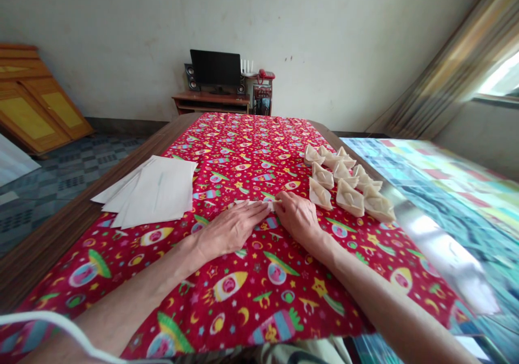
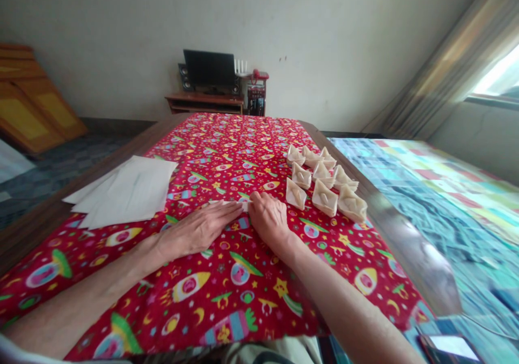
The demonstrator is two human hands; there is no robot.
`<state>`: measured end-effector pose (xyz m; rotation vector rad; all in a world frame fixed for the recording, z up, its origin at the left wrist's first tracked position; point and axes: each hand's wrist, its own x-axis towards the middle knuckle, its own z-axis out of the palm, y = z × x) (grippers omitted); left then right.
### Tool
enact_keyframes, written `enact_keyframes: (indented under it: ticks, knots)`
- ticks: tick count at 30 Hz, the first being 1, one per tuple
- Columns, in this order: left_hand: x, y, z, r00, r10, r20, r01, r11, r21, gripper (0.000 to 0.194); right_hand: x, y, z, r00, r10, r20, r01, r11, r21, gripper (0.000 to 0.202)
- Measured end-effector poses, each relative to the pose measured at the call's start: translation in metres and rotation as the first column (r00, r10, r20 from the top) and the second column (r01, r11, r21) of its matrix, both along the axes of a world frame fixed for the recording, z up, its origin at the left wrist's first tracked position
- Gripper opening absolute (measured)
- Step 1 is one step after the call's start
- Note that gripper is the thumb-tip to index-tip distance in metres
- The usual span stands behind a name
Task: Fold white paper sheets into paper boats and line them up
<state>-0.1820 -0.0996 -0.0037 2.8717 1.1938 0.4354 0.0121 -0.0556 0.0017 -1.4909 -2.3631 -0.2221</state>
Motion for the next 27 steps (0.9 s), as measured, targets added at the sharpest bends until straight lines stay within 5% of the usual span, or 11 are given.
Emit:
enact_keyframes:
  ticks: [4, 9, 19, 27]
  knots:
    - [0.001, -0.004, 0.001, 0.999, 0.034, -0.019, -0.034, 0.999, -0.011, 0.043, -0.001, -0.017, 0.005, 0.971, 0.213, 0.107, -0.228, 0.959, 0.168, 0.021]
    - [0.002, -0.009, 0.008, 0.999, 0.002, -0.036, -0.002, 1.000, -0.009, 0.040, -0.003, -0.024, -0.001, 0.884, 0.467, 0.030, -0.467, 0.877, 0.116, 0.023]
    - [-0.009, -0.015, 0.011, 0.993, 0.030, -0.111, -0.018, 0.994, 0.108, 0.040, 0.006, -0.022, 0.000, 0.799, 0.592, 0.106, -0.597, 0.801, 0.033, 0.023]
    - [-0.019, -0.017, 0.013, 0.998, 0.034, -0.054, -0.024, 0.985, 0.171, 0.033, 0.014, -0.024, 0.001, 0.823, 0.544, 0.164, -0.552, 0.834, 0.009, 0.025]
